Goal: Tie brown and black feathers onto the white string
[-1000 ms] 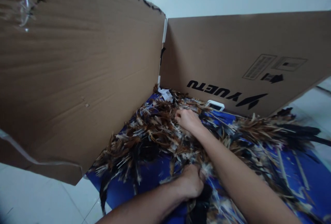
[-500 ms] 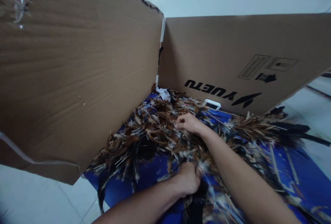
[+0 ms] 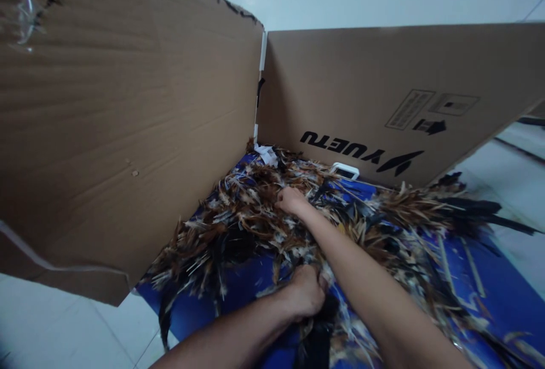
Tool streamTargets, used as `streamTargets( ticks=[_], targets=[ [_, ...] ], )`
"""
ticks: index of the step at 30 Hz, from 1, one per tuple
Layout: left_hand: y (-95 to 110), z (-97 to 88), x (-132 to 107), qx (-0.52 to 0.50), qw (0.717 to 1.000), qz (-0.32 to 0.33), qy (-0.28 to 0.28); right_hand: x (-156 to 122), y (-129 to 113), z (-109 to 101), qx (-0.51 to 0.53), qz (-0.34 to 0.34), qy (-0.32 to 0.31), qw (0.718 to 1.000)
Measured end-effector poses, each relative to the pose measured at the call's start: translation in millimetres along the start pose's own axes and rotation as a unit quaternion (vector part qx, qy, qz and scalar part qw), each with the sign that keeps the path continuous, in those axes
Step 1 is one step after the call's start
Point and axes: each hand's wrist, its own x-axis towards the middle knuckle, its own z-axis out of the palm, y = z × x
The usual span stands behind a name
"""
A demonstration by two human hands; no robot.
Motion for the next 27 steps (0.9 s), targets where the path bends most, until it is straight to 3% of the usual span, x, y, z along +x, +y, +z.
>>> streamTargets(
  ticks=[3, 6, 9, 11, 18, 23, 27],
  targets=[
    [2, -1.0, -1, 0.045, 0.999, -0.014, 0.006, 1, 4, -5, 0.018, 0.003, 0.026, 0.999],
    [6, -2.9, -4, 0.074, 0.997, -0.02, 0.005, -7, 12, -22, 0.125, 0.019, 0.059, 0.99],
    [8, -5.0, -7, 0.083, 0.997, -0.008, 0.001, -24, 19, -41, 0.302, 0.019, 0.072, 0.95],
    [8, -5.3, -7, 0.09, 0.996, -0.001, 0.0, -40, 23, -52, 0.356, 0.014, 0.089, 0.93],
    [-3, 1.0, 1, 0.079, 0.996, 0.035, 0.008, -114, 40, -75, 0.361, 0.027, 0.172, 0.916],
    [-10, 3.7, 4, 0.075, 0.996, 0.056, 0.007, -162, 54, -59, 0.343, 0.021, 0.149, 0.927],
    [-11, 2.9, 4, 0.081, 0.995, 0.064, 0.006, -171, 63, -49, 0.326, 0.033, 0.172, 0.929]
  ],
)
